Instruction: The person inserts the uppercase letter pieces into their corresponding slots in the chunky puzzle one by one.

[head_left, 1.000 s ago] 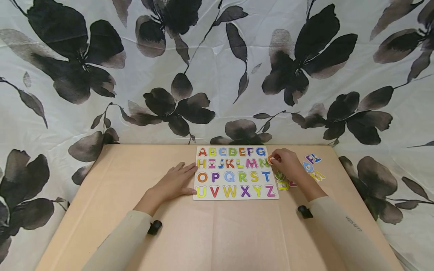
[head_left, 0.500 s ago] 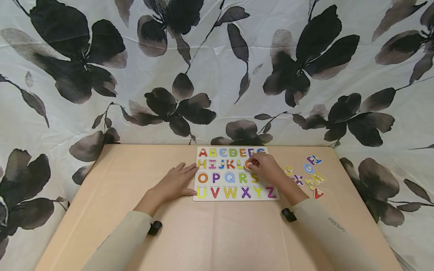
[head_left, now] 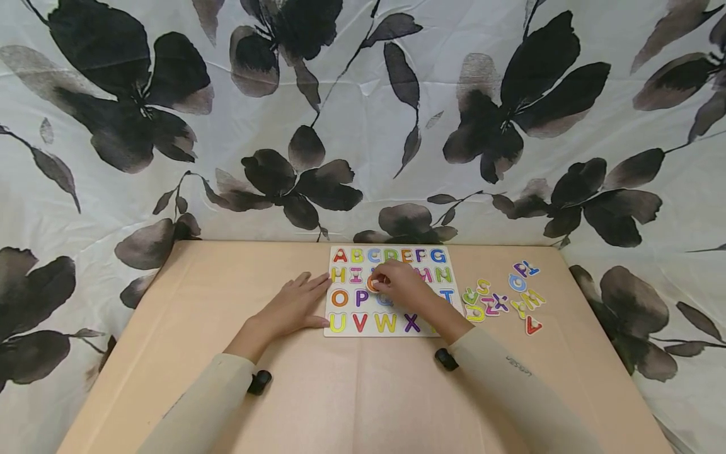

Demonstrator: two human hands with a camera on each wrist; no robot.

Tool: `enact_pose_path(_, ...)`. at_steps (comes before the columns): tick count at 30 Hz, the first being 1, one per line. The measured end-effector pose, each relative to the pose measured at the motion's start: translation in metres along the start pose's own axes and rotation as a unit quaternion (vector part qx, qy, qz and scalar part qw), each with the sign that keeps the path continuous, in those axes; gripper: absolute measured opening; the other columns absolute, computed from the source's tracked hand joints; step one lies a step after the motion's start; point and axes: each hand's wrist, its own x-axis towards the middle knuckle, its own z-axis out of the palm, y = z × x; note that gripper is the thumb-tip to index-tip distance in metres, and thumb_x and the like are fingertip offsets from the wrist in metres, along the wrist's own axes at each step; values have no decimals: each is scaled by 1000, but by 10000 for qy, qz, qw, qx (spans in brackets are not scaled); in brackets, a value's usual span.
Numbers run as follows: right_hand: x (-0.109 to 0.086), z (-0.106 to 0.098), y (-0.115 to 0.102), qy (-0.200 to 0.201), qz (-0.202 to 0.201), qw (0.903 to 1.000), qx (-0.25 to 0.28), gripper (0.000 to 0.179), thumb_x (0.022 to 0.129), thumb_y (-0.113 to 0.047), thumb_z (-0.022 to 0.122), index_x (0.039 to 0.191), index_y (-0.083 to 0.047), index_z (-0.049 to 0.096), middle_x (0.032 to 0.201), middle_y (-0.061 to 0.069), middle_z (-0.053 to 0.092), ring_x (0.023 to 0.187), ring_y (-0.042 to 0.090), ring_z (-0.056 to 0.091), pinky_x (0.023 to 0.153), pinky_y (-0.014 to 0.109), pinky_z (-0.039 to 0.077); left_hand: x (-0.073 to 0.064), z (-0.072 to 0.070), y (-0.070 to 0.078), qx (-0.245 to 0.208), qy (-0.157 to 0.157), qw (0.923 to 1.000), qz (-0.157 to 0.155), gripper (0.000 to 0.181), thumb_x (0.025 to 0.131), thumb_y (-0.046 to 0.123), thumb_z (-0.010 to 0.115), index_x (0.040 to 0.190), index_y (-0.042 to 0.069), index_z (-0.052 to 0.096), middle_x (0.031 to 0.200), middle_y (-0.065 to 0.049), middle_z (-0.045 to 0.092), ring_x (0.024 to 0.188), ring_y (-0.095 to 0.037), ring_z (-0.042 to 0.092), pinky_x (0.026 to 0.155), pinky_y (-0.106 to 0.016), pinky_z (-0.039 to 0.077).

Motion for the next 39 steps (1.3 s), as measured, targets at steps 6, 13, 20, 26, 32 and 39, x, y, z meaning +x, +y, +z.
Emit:
enact_pose_path(6,14,17,-26,-322,-434,9982,-259,9,97,-21,73,103,-15,75,93,-4,65,83,10,55,76,23,52,0,-1,0,15,73,9999,78,97,87,61,73,161,11,36,169,-6,33,152,-48,30,117,-70,31)
enact_pose_path(13,25,34,-41,-629,-785,9937,-502,7,98,-20,71,101,-15,75,93,-4,63,82,10,55,76,22,50,-1,-3,3,15,63,9999,83,96,88,60,74,161,11,36,169,-6,34,152,-48,29,117,-70,31)
enact_pose_path(20,32,44,-48,-700,-998,9901,-703,8,98,-21,72,101,-14,76,94,-3,66,84,9,55,76,22,50,-1,-2,1,18,115,9999,114,95,88,59,74,161,11,37,168,-6,35,152,-47,31,116,-70,32)
enact_pose_path(26,32,46,-52,-857,-925,9900,-625,8,98,-21,72,99,-14,75,94,-3,66,82,9,55,73,21,49,-2,-1,0,34,70,9999,103,95,88,60,73,161,11,37,169,-6,34,152,-47,30,116,-71,32)
enact_pose_path(32,30,49,-55,-857,-881,9908,-561,8,98,-20,72,101,-14,75,92,-4,66,82,9,55,75,20,49,-3,-1,-1,57,20,9999,84,96,87,62,73,161,11,37,169,-6,33,152,-47,30,117,-70,31)
enact_pose_path(39,25,46,-53,-730,-553,9950,-387,15,95,-21,76,107,-12,73,91,-4,63,82,9,55,73,21,49,-5,-1,-1,85,63,9998,180,96,88,61,73,161,12,37,169,-6,34,152,-47,31,116,-70,32)
